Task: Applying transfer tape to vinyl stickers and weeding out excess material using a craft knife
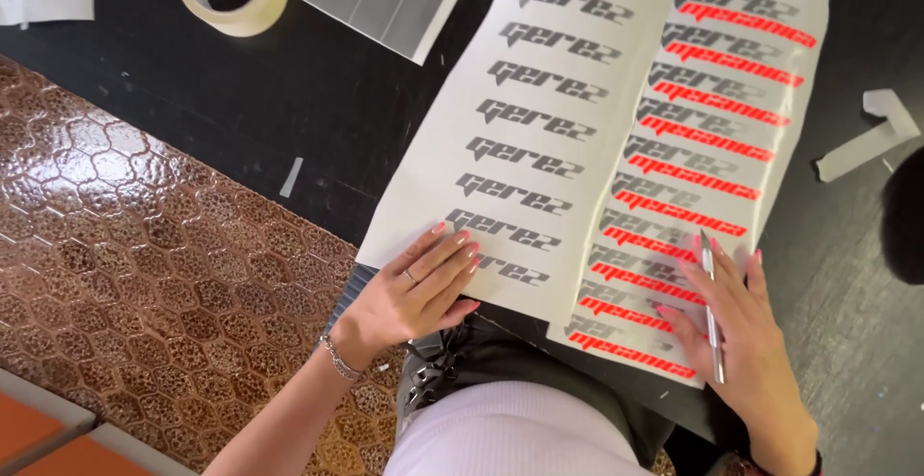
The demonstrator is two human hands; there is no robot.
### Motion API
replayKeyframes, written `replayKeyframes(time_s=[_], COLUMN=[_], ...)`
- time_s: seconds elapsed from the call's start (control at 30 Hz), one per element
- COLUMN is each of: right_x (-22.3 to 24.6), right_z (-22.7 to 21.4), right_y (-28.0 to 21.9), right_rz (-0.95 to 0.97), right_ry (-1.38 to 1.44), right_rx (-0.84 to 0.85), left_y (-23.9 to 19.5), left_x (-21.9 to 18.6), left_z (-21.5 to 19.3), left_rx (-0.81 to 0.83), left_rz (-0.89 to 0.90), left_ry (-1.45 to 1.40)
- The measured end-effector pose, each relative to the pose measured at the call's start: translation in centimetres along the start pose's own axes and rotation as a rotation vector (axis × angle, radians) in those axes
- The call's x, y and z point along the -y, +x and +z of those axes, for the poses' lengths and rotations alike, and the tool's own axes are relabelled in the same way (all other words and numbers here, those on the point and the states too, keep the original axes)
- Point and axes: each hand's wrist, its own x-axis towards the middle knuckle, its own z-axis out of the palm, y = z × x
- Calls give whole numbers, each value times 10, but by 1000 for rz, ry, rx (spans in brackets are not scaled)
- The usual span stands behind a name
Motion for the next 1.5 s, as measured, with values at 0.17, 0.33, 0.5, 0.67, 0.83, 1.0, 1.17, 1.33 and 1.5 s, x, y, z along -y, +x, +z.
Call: replayKeyframes(time_s=[0.17,0.33,0.5,0.67,0.83,1.0,1.17,1.33,1.5], right_x=[5,6,-8,55,37,9,-32,-32,-49], right_z=[-2,-5,-25,-77,-66,-38,13,39,52], right_y=[0,-1,-10,88,172,226,252,248,241], right_rz=[106,125,367,525,277,377,252,257,231], right_ry=[10,71,-54,313,342,482,628,453,314], right_rx=[-43,-36,-79,-243,-356,-392,-435,-474,-488], left_y=[-2,-3,52,137,202,201,188,186,188], left_x=[-1,-4,15,99,180,193,194,195,196], left_z=[9,11,-50,-50,85,141,181,186,181], left_rx=[-94,-95,10,-30,278,226,-155,-168,-133], left_rz=[-24,-83,-189,-8,-62,-54,-107,-85,-147], left_ry=[0,-43,-217,-132,-206,-187,-93,-81,-184])
